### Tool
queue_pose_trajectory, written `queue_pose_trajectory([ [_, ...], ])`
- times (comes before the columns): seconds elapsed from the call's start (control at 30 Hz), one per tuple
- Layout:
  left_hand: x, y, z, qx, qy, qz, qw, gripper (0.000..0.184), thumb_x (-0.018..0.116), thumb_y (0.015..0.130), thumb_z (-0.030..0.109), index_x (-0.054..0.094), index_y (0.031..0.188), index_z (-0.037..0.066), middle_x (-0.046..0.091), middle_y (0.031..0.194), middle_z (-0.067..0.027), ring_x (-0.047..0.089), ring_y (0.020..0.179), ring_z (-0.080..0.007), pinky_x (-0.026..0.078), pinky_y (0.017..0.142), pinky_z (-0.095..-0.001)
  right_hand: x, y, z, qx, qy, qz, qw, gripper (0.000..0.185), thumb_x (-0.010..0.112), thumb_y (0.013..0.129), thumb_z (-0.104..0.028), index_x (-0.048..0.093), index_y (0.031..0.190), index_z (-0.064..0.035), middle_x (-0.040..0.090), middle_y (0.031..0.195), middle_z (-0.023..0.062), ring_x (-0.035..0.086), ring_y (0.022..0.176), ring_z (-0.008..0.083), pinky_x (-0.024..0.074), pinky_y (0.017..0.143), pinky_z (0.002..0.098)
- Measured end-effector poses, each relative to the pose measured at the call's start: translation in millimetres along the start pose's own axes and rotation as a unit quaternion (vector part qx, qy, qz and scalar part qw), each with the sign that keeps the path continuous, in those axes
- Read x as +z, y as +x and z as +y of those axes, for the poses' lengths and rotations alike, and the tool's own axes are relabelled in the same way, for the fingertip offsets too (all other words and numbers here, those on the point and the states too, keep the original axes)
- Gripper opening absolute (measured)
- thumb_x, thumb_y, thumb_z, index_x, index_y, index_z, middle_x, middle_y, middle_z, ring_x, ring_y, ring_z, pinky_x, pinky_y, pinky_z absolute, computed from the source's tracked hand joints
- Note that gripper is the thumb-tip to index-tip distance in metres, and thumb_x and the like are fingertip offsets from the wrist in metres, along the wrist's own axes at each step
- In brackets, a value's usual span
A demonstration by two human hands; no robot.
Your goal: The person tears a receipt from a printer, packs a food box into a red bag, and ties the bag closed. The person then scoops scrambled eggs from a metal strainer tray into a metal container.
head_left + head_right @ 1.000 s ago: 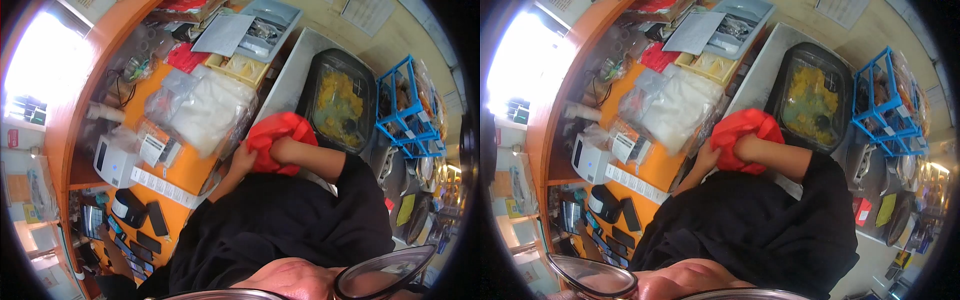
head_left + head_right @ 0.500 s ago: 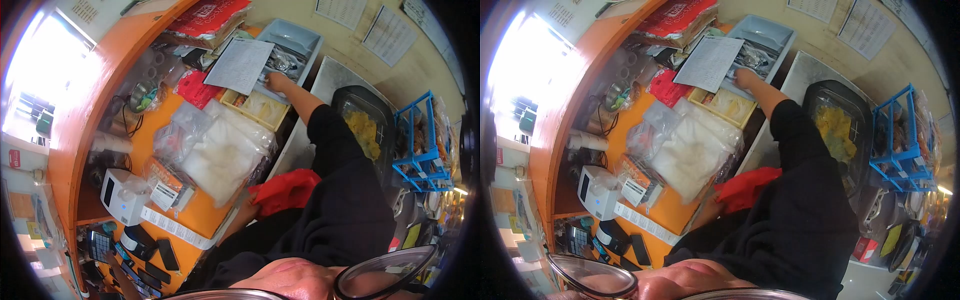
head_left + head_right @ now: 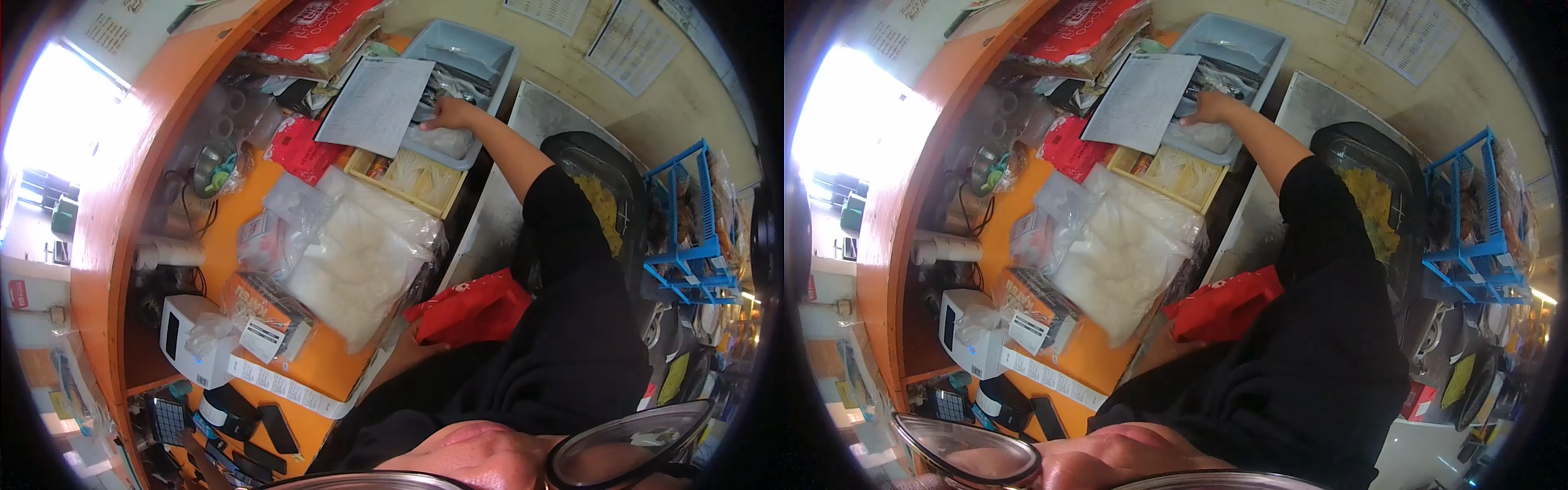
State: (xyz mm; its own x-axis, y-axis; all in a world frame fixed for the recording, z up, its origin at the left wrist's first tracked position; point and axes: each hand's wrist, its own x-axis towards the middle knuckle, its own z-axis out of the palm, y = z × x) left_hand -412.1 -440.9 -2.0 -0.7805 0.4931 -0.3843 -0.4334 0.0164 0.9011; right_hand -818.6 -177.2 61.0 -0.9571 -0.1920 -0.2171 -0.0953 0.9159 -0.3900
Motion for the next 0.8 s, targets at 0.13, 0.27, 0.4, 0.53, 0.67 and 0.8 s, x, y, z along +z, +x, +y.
queue_pose_trajectory([
  [0.13,4,-3,19,0.02,0.057,0.002,0.998,0.065,0.083,0.067,0.014,0.052,0.124,0.004,0.06,0.12,-0.0089,0.055,0.113,-0.0184,0.043,0.097,-0.0333,2,21,20,0.045,0.014,0.185,0.982,0.039,0.063,0.083,-0.039,0.063,0.108,-0.0083,0.062,0.112,0.016,0.06,0.101,0.0349,0.0473,0.087,0.0435],
  [0.27,-7,5,-39,0.071,0.096,-0.006,0.993,0.062,0.082,0.069,0.015,0.054,0.123,0.005,0.061,0.118,-0.0084,0.057,0.111,-0.0188,0.044,0.095,-0.0328,25,57,35,0.077,-0.012,0.21,0.975,0.045,0.061,0.084,-0.043,0.059,0.117,-0.0122,0.057,0.122,0.014,0.055,0.112,0.0333,0.0451,0.093,0.043],
  [0.4,-9,4,-32,0.079,0.092,0.0,0.993,0.058,0.081,0.07,0.014,0.055,0.122,0.004,0.061,0.119,-0.0087,0.057,0.11,-0.0188,0.043,0.095,-0.0325,10,45,10,0.151,-0.082,0.127,0.977,0.038,0.062,0.081,-0.033,0.062,0.116,-0.0181,0.055,0.127,0.0128,0.053,0.117,0.0328,0.0441,0.094,0.0474],
  [0.53,-4,0,-20,0.059,0.058,0.016,0.996,0.057,0.081,0.07,0.014,0.056,0.12,0.004,0.061,0.119,-0.0093,0.057,0.111,-0.0191,0.043,0.095,-0.0328,0,46,22,0.16,-0.056,0.165,0.972,0.032,0.061,0.079,-0.025,0.066,0.107,-0.0083,0.061,0.116,0.0171,0.061,0.106,0.0328,0.0484,0.089,0.0465],
  [0.67,-1,-2,-26,-0.001,0.075,0.025,0.997,0.051,0.078,0.073,0.012,0.058,0.119,0.004,0.062,0.118,-0.0093,0.057,0.11,-0.0186,0.044,0.095,-0.0327,-21,23,37,0.146,-0.052,0.206,0.966,0.027,0.061,0.078,-0.019,0.069,0.097,-0.0026,0.067,0.101,0.0197,0.066,0.092,0.0349,0.0529,0.079,0.0438],
  [0.8,13,-9,-2,0.071,0.068,0.083,0.992,0.041,0.07,0.08,0.012,0.058,0.119,0.004,0.062,0.116,-0.0096,0.057,0.11,-0.0206,0.044,0.094,-0.033,-37,-3,61,0.09,0.107,0.193,0.971,0.025,0.056,0.083,-0.009,0.064,0.104,0.0,0.068,0.101,0.0159,0.067,0.089,0.0273,0.0531,0.075,0.0407],
])
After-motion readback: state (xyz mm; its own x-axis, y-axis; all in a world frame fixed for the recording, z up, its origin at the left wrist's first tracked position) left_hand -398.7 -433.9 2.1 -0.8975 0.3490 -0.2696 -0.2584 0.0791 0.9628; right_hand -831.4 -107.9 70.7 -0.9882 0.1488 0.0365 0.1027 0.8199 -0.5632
